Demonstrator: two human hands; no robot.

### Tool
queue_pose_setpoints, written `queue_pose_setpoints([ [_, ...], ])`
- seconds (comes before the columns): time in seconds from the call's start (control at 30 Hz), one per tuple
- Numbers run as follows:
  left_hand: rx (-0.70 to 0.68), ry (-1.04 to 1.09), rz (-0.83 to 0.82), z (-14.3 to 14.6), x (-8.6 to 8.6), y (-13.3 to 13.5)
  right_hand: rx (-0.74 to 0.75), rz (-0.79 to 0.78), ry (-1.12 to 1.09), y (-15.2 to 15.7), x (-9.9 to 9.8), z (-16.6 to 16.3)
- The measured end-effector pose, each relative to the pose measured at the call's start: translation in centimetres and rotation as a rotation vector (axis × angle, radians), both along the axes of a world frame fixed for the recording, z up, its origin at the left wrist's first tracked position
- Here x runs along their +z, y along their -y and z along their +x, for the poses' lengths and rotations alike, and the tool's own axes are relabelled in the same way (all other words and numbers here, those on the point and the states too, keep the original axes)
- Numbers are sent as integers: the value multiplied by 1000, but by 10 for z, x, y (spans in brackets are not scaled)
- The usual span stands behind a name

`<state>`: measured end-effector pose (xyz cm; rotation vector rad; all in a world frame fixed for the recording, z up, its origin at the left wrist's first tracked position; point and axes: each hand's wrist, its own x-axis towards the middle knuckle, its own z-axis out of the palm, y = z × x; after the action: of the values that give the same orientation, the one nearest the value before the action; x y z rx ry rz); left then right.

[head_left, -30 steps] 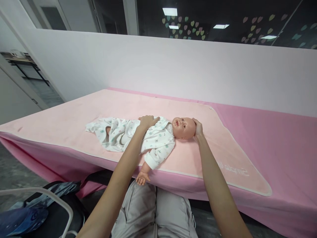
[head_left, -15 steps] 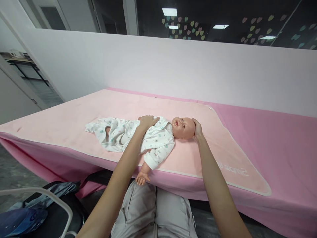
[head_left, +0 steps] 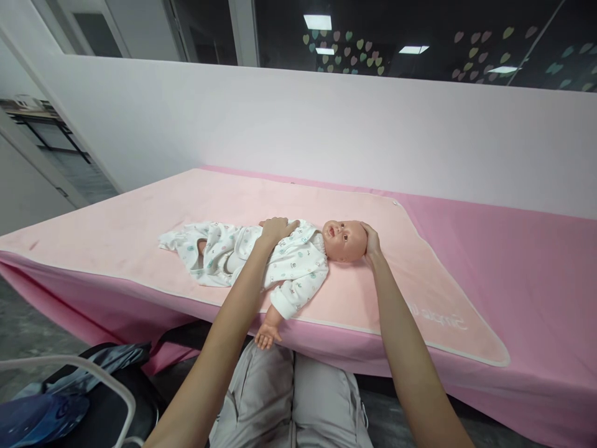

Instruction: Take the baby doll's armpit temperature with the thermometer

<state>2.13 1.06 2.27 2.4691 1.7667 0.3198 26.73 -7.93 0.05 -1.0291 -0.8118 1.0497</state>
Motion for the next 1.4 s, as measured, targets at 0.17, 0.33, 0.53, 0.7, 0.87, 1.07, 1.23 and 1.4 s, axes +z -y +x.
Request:
queue_pose_setpoints([
  [0.17, 7, -13, -1, 0, 0, 0, 194, -109, -90, 3, 3, 0],
  [0.33, 6, 1, 3, 0, -2, -1, 197, -100, -88, 3, 3, 0],
  [0.53, 45, 131, -56, -1, -5, -9, 189, -95, -67, -3, -1, 3],
  [0.7, -398, 561, -135, -9, 7, 13, 106, -61, -81, -9, -6, 6],
  [0.87, -683, 556, -254, -11, 12, 34, -57, -40, 0, -16, -12, 11],
  [1.07, -257, 764, -60, -5, -4, 20, -486, 87, 206, -24, -18, 24],
  [1.23, -147, 957, -107, -9, -8, 11, -608, 245, 359, -13, -6, 21],
  [1.4, -71, 1026, -191, -13, -10, 4, -741, 400, 835, 13, 21, -4],
])
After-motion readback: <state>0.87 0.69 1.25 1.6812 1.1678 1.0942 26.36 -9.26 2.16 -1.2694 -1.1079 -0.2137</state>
